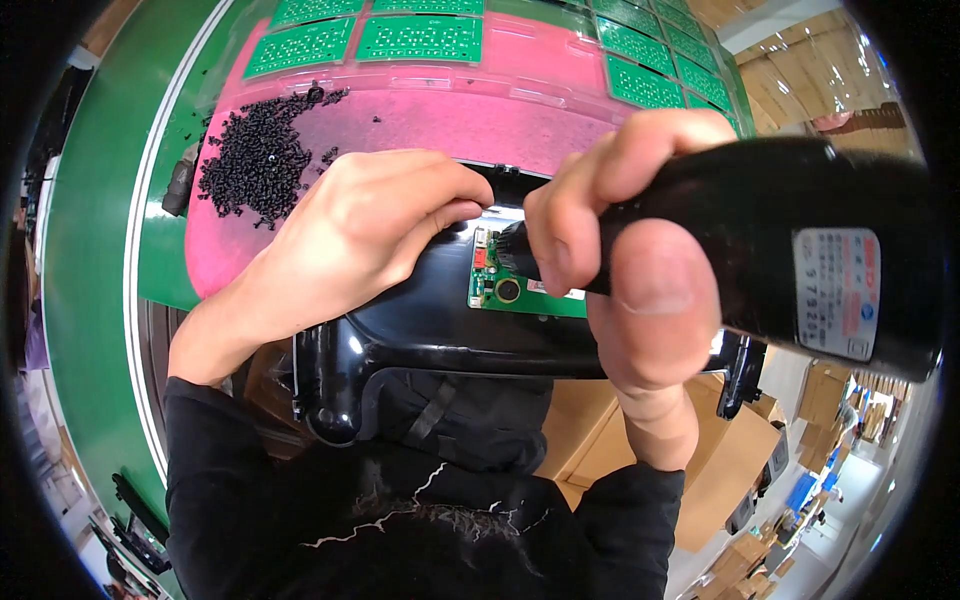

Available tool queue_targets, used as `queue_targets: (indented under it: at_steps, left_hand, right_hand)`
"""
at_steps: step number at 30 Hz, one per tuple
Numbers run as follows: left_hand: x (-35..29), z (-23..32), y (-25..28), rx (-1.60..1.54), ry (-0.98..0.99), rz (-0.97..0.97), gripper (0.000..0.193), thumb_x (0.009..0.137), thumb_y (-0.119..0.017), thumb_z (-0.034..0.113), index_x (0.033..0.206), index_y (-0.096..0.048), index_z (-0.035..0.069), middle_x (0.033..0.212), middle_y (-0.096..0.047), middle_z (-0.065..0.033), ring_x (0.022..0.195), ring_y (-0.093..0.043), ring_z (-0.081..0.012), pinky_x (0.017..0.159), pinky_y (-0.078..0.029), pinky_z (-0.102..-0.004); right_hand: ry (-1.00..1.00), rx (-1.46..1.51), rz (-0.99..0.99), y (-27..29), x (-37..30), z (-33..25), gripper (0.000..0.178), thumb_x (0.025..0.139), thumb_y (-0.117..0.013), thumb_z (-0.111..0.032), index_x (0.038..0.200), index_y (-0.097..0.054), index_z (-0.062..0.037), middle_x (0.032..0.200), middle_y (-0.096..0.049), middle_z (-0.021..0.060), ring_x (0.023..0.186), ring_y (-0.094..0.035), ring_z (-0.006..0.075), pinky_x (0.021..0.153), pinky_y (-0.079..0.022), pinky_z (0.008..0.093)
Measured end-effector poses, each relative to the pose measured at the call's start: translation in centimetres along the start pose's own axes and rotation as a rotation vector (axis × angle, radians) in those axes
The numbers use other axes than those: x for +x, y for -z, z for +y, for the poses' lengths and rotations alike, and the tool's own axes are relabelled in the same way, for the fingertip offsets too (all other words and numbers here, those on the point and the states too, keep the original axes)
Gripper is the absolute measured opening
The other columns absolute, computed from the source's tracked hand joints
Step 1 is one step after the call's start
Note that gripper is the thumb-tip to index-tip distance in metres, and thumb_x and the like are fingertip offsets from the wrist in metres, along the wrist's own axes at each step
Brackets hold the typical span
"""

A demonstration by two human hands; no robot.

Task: Assembling circuit boards into plastic housings using an electric screwdriver and then opening cardboard boxes with a utility knife.

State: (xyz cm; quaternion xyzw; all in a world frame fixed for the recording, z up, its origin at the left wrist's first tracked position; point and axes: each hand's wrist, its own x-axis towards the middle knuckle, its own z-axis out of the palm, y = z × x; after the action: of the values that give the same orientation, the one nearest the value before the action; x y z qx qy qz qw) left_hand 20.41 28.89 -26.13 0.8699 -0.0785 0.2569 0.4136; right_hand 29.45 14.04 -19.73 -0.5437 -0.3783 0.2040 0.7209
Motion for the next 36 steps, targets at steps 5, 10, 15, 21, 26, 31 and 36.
queue_targets:
  at_steps: [5,10,15,21,26,31,36]
  left_hand:
    - [-0.2,0.2,0.4,0.002,0.046,-0.06,0.012,0.076,-0.065,0.0,0.086,-0.06,-0.003,0.074,-0.061,-0.0156,0.069,-0.061,-0.0338,0.059,-0.048,-0.039]
    - [-0.5,0.2,0.7,-0.002,0.06,-0.201,0.012,0.074,-0.067,0.004,0.081,-0.06,-0.002,0.075,-0.062,-0.0139,0.069,-0.062,-0.0323,0.06,-0.049,-0.0393]
    - [-0.4,0.2,0.3,-0.08,0.005,-0.18,0.012,0.073,-0.068,0.004,0.08,-0.06,-0.002,0.074,-0.062,-0.0129,0.068,-0.062,-0.0316,0.059,-0.05,-0.0372]
    - [0.1,0.3,-0.5,-0.169,-0.046,-0.1,0.012,0.072,-0.069,0.004,0.081,-0.062,-0.001,0.072,-0.063,-0.0107,0.067,-0.061,-0.0278,0.063,-0.047,-0.0362]
    - [0.5,0.8,-0.2,-0.176,-0.074,-0.194,0.012,0.072,-0.071,0.006,0.081,-0.064,0.001,0.071,-0.064,-0.0088,0.068,-0.061,-0.0263,0.065,-0.045,-0.0343]
    - [0.5,0.9,-0.4,-0.176,0.007,-0.302,0.01,0.075,-0.069,0.01,0.079,-0.066,0.001,0.073,-0.066,-0.0096,0.069,-0.063,-0.0263,0.063,-0.047,-0.0341]
    - [0.5,1.4,0.1,-0.054,0.044,-0.283,0.012,0.078,-0.067,0.01,0.075,-0.063,-0.001,0.07,-0.063,-0.0115,0.067,-0.062,-0.0285,0.058,-0.047,-0.037]
  right_hand:
    - [-0.02,-0.157,-0.003,-0.7,0.3,0.3,0.042,0.084,-0.053,-0.045,0.098,-0.046,-0.0062,0.059,-0.042,-0.0016,0.048,-0.038,0.0102,0.054,-0.033,0.0282]
    - [0.018,0.047,0.056,-0.4,-0.3,0.5,0.051,0.083,-0.053,-0.053,0.102,-0.049,-0.0051,0.06,-0.042,-0.0017,0.049,-0.038,0.0105,0.055,-0.032,0.0286]
    - [0.137,0.368,0.041,0.2,-1.3,-2.2,0.046,0.078,-0.063,-0.047,0.1,-0.046,-0.0107,0.065,-0.047,-0.0041,0.055,-0.042,0.0064,0.061,-0.032,0.0246]
    - [0.235,0.338,0.012,0.6,-1.0,-2.7,0.045,0.075,-0.065,-0.046,0.097,-0.045,-0.0126,0.064,-0.047,-0.0061,0.052,-0.043,0.0052,0.059,-0.033,0.0236]
    - [0.205,0.346,-0.035,1.7,-1.9,-2.8,0.046,0.075,-0.067,-0.047,0.098,-0.045,-0.013,0.062,-0.047,-0.006,0.051,-0.044,0.0052,0.058,-0.035,0.0239]
    - [0.051,0.296,-0.166,2.1,-2.6,-2.5,0.05,0.074,-0.069,-0.05,0.098,-0.044,-0.0133,0.064,-0.053,-0.003,0.049,-0.047,0.0091,0.052,-0.036,0.0266]
    - [0.043,0.224,-0.205,1.7,-2.9,-1.7,0.05,0.074,-0.069,-0.049,0.095,-0.042,-0.0123,0.062,-0.051,-0.0016,0.048,-0.046,0.0102,0.05,-0.036,0.0268]
